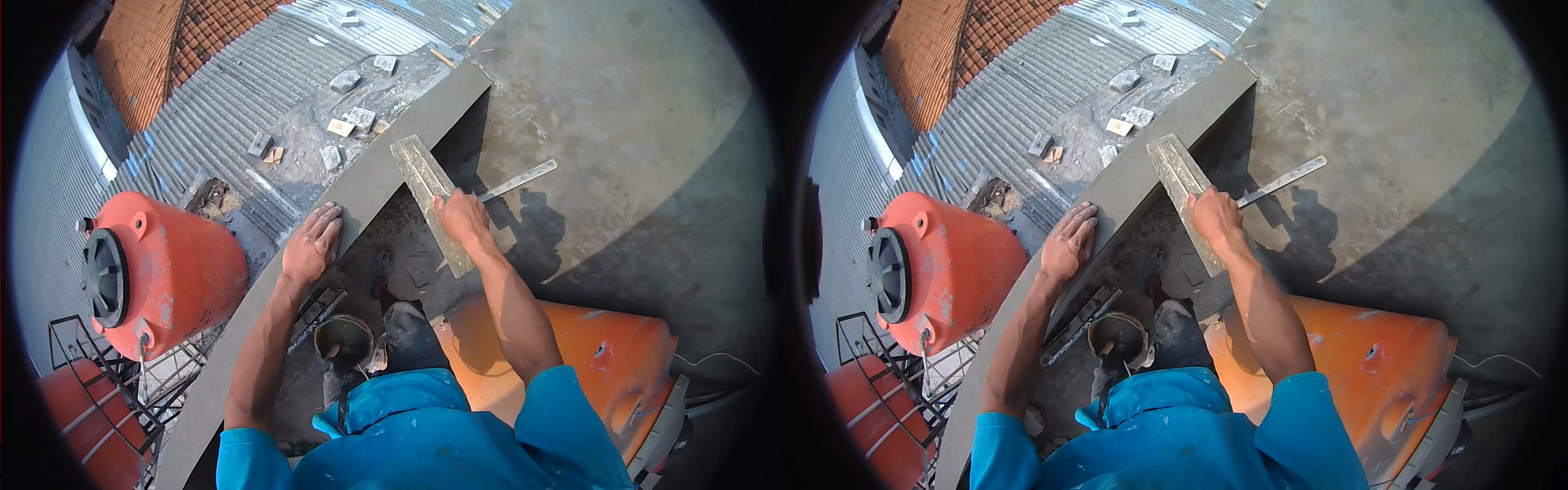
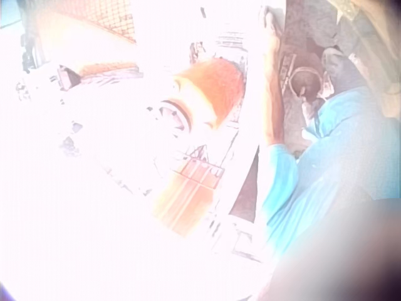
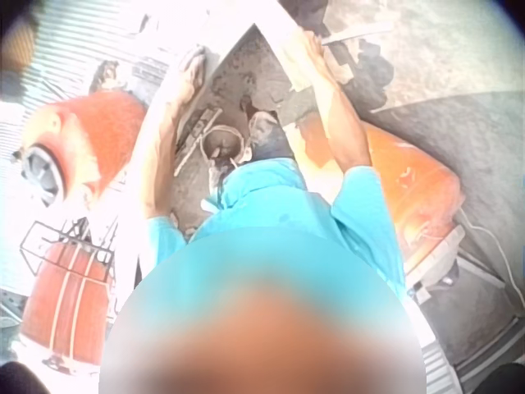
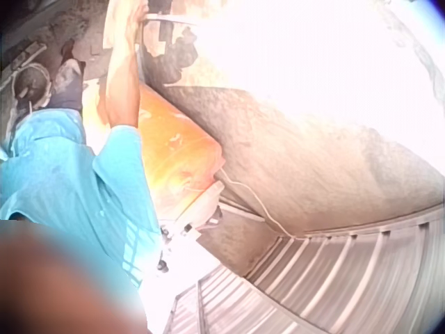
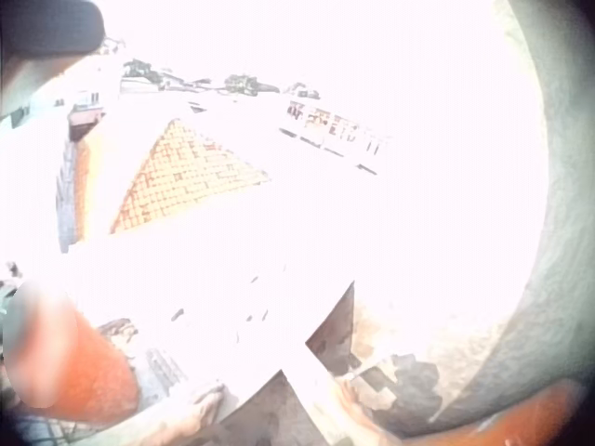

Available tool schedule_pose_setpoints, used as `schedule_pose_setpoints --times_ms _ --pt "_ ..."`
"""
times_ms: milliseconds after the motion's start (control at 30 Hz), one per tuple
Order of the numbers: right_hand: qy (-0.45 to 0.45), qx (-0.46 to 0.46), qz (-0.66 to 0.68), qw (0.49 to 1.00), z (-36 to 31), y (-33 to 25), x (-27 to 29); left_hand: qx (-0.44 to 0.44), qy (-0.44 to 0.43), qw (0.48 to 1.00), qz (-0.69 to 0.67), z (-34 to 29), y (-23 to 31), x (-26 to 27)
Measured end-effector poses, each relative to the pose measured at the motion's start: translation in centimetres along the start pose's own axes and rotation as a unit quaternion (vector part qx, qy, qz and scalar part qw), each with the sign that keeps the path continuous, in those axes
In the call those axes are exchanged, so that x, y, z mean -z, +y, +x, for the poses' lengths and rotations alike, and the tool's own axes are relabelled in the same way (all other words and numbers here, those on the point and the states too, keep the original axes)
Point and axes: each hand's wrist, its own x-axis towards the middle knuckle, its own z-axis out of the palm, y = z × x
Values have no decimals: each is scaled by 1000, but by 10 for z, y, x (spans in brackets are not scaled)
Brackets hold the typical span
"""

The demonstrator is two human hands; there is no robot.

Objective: Applying and smoothing plaster or cement on the top edge of a concrete wall using a hand trowel.

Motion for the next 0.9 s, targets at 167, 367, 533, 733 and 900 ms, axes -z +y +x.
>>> schedule_pose_setpoints --times_ms 167,367,533,733,900 --pt "55 -59 31 996 130 11 54 -4 -12 1000 -14 7 3 -5" --pt "183 -75 427 882 107 84 54 8 -28 1000 -2 5 1 1" --pt "-48 -198 785 586 97 81 -26 12 -29 1000 -2 7 6 7" --pt "-55 -169 829 531 155 46 -31 24 -50 998 6 12 9 4" --pt "-71 -160 814 555 164 24 -32 27 -53 998 15 8 9 11"
